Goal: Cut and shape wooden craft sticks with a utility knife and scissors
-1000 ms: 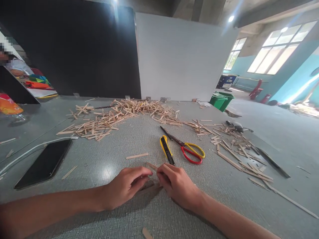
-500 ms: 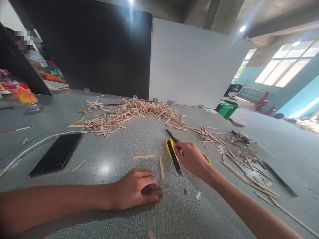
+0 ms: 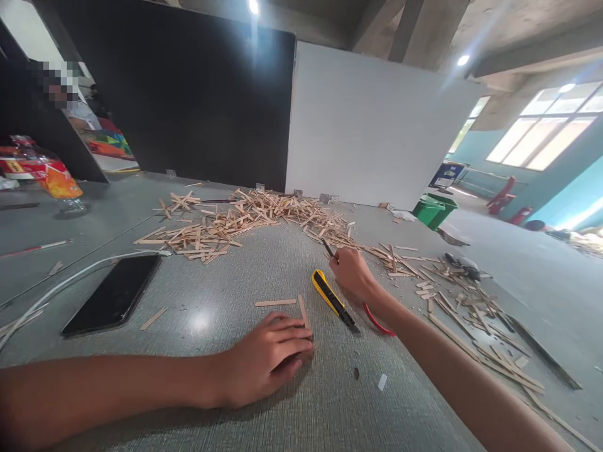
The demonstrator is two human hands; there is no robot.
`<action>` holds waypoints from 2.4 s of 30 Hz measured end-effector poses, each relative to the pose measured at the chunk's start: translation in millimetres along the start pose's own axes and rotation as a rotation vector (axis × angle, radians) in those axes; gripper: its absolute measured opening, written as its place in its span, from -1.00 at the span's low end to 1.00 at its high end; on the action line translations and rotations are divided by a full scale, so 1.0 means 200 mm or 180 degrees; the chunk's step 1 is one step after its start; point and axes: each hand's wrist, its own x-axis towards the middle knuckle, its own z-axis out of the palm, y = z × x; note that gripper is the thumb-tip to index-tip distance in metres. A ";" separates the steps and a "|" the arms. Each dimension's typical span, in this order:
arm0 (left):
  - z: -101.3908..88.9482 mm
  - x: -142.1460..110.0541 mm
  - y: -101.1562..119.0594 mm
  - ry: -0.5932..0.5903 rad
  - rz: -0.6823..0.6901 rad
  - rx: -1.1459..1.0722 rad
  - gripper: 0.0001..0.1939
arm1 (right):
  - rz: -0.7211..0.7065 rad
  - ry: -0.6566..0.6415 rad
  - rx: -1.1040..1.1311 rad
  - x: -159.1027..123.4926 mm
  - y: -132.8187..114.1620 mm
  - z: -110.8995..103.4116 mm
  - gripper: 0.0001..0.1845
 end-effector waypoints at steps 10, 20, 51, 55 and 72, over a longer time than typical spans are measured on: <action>-0.02 0.02 0.03 0.0214 -0.0575 0.0465 -0.85 | 0.0311 0.0554 0.1750 -0.29 -0.08 -0.12 -0.59; -0.03 0.03 0.02 0.0021 0.0014 0.0061 -0.85 | -0.0059 0.0603 0.2437 -0.80 -0.21 0.03 -0.68; 0.01 0.01 0.01 0.0162 -0.0379 0.0122 -0.86 | -0.0453 0.0182 0.2778 -0.82 -0.18 0.04 -0.62; 0.00 0.01 0.01 0.0143 -0.0295 0.0108 -0.83 | -0.0333 0.0267 0.2544 -0.82 -0.17 0.06 -0.72; -0.03 0.03 0.08 0.0292 -0.0512 0.0169 -0.85 | -0.0545 0.0262 0.2076 -0.82 -0.21 0.01 -0.74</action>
